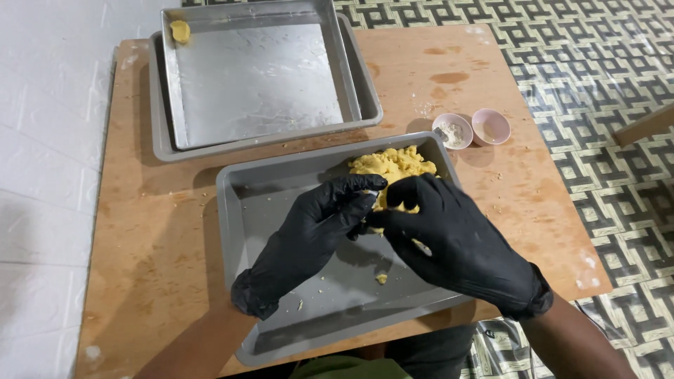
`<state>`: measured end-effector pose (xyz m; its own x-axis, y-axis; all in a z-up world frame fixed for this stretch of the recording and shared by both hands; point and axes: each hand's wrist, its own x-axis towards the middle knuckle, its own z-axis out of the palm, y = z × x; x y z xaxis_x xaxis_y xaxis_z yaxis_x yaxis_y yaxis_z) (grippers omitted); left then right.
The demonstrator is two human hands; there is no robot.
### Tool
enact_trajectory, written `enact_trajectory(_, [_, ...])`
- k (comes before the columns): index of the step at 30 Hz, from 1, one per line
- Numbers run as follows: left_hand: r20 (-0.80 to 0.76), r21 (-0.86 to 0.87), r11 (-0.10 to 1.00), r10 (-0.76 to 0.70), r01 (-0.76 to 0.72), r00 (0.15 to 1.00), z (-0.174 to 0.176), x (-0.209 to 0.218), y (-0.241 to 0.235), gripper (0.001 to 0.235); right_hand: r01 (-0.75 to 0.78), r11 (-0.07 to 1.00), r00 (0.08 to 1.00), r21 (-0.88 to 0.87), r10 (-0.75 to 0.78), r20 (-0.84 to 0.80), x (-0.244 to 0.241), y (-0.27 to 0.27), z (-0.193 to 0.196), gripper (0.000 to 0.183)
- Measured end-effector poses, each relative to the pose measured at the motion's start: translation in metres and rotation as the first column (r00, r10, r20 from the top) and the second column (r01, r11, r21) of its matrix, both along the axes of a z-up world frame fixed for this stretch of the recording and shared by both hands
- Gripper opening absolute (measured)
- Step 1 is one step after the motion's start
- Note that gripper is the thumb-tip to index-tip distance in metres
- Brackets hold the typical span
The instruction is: The person uses a small metal ring mold to cut and shape small portions of yellow dough into round discs. They press the dough into the mold, remove the excess, and place the shaped pieces onto a separate tray.
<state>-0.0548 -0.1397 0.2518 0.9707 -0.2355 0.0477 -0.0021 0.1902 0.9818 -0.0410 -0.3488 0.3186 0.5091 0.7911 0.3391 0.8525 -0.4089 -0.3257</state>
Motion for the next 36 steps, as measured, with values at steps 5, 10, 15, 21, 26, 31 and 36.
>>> enact_trajectory(5, [0.046, -0.063, 0.998, 0.003, 0.0, 0.999, 0.0, -0.001, 0.005, 0.034, 0.095, 0.993, 0.976, 0.072, -0.107, 0.189, 0.0, -0.002, -0.007, 0.033])
enact_trajectory(10, [-0.007, -0.052, 0.998, -0.02, 0.019, 1.0, 0.012, -0.006, 0.003, 0.035, 0.318, 0.943, 0.863, -0.095, -0.246, 0.442, 0.002, -0.001, -0.037, 0.037])
enact_trajectory(15, [-0.084, -0.15, 0.989, -0.027, 0.014, 0.996, 0.006, -0.006, 0.0, 0.033, 0.122, 0.992, 0.925, 0.003, -0.115, 0.362, 0.001, 0.003, -0.03, 0.021])
enact_trajectory(21, [0.021, -0.261, 0.964, -0.036, 0.04, 0.999, -0.003, -0.005, 0.002, 0.03, 0.11, 0.961, 0.987, 0.255, -0.075, -0.142, -0.01, 0.005, -0.019, 0.049])
enact_trajectory(26, [0.207, -0.098, 0.995, 0.016, 0.004, 0.978, -0.008, -0.005, 0.007, 0.036, 0.361, 0.892, 0.673, 0.272, -0.047, -0.738, -0.015, 0.006, -0.018, 0.051])
enact_trajectory(31, [0.24, -0.124, 0.992, 0.037, -0.007, 0.97, -0.01, -0.006, 0.007, 0.033, 0.323, 0.899, 0.766, 0.296, -0.065, -0.639, -0.012, 0.012, -0.012, 0.028])
enact_trajectory(36, [0.161, -0.168, 0.986, 0.012, 0.015, 0.987, -0.004, -0.006, 0.008, 0.038, 0.155, 0.95, 0.947, 0.27, -0.065, -0.315, -0.013, 0.016, -0.014, 0.038])
